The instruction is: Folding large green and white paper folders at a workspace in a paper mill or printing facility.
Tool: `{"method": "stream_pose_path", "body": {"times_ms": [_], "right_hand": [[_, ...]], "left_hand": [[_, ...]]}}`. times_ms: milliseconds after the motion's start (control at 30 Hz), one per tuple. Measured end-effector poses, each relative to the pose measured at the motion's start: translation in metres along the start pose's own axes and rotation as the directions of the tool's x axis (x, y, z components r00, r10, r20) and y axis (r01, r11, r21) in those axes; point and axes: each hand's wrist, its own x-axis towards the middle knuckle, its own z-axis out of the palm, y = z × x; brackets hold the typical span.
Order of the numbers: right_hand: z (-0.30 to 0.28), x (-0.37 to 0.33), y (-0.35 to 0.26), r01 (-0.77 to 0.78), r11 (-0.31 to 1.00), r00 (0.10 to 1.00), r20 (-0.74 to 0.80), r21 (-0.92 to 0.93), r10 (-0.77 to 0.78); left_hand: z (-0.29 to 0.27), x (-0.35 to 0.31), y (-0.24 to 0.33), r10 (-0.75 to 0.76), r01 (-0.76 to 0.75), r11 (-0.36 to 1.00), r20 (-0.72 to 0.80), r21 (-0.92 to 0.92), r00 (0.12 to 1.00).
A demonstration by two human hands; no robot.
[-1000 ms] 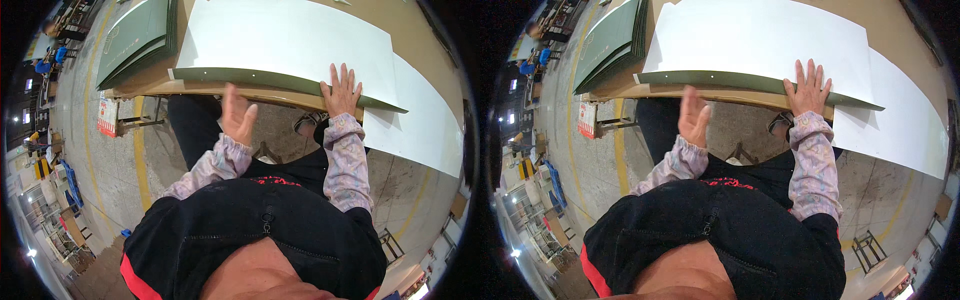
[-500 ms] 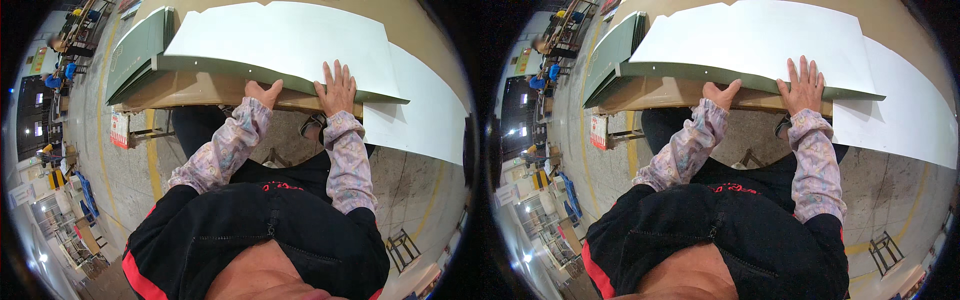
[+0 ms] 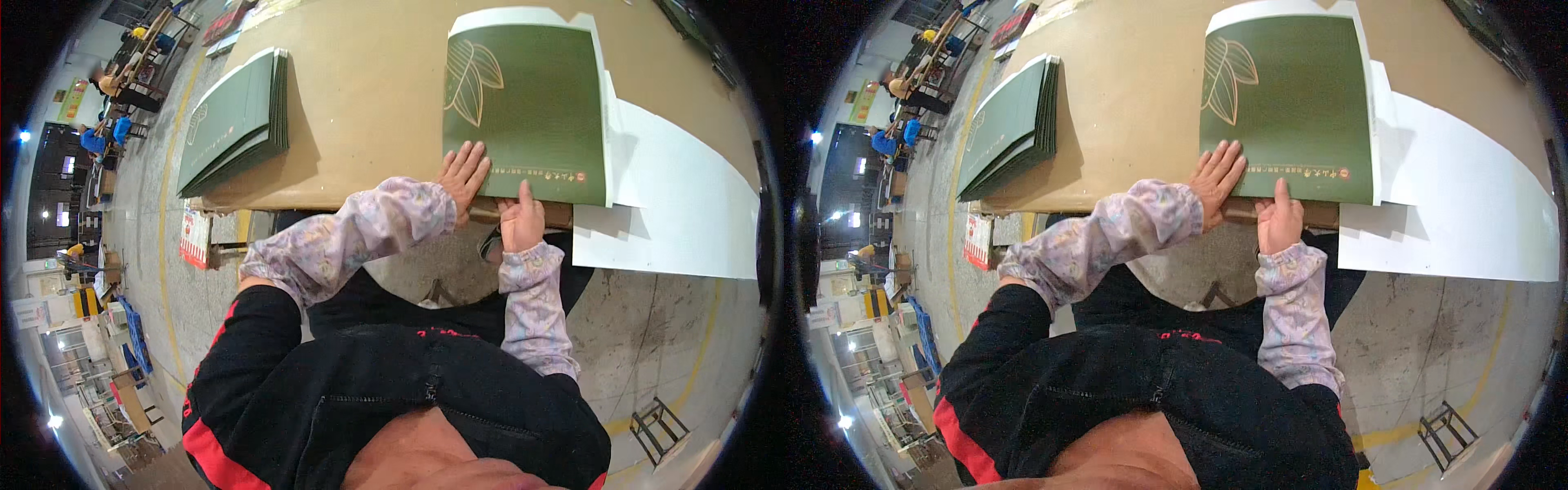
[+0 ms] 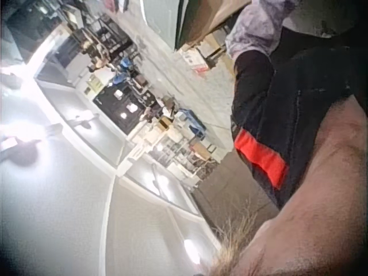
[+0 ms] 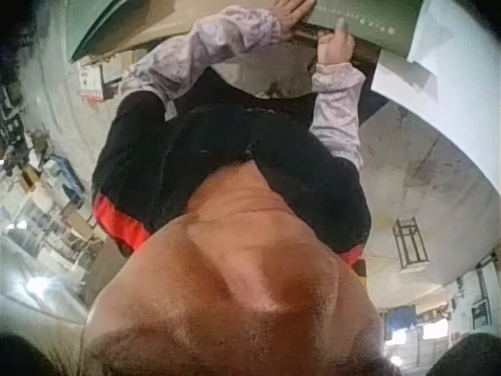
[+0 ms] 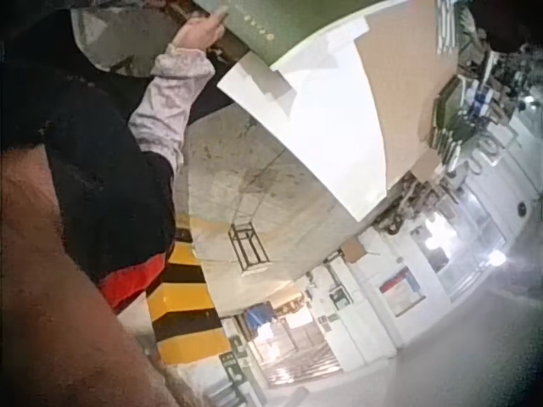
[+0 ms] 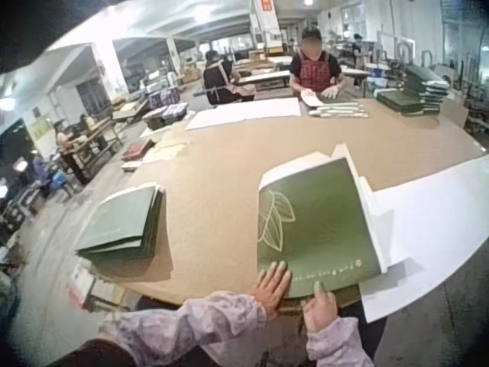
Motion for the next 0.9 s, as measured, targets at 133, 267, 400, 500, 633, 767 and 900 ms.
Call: {"method": "stream_pose_path", "body": {"times_ms": [133,267,400,500,633,767,900], "right_hand": [[-0.010,0.013,-0.002,0.003,0.993,0.997,0.082,-0.116,0.007],[0.003,0.010,-0.008,-0.044,0.984,0.998,0.035,-0.172,0.051],[0.008,0.009,0.028,-0.139,0.981,0.987,0.065,-0.134,0.149],[0.001,0.005,0.018,-0.068,0.967,0.993,0.077,-0.247,0.089],[0.005,0.017,0.081,-0.218,0.970,0.909,0.338,-0.110,0.243],[0.060,-0.022,0.087,-0.199,0.886,0.935,0.190,-0.419,0.300],[0.058,-0.002,0.047,-0.025,0.941,0.992,0.106,-0.338,0.064]], "left_hand": [[0.023,0.066,-0.037,0.055,0.086,0.870,0.268,-0.486,0.962],[0.036,0.140,-0.076,-0.357,0.353,0.866,0.057,-0.355,0.932],[0.075,0.112,-0.133,-0.511,0.485,0.796,0.026,-0.363,0.859],[0.051,0.076,-0.065,-0.225,0.271,0.822,0.151,-0.501,0.962],[-0.005,-0.028,-0.012,-0.180,0.202,0.818,0.095,-0.538,0.979],[0.004,-0.091,-0.036,-0.324,0.268,0.844,-0.044,-0.464,0.945],[-0.001,-0.098,-0.035,-0.278,0.247,0.912,-0.052,-0.326,0.959]]}}
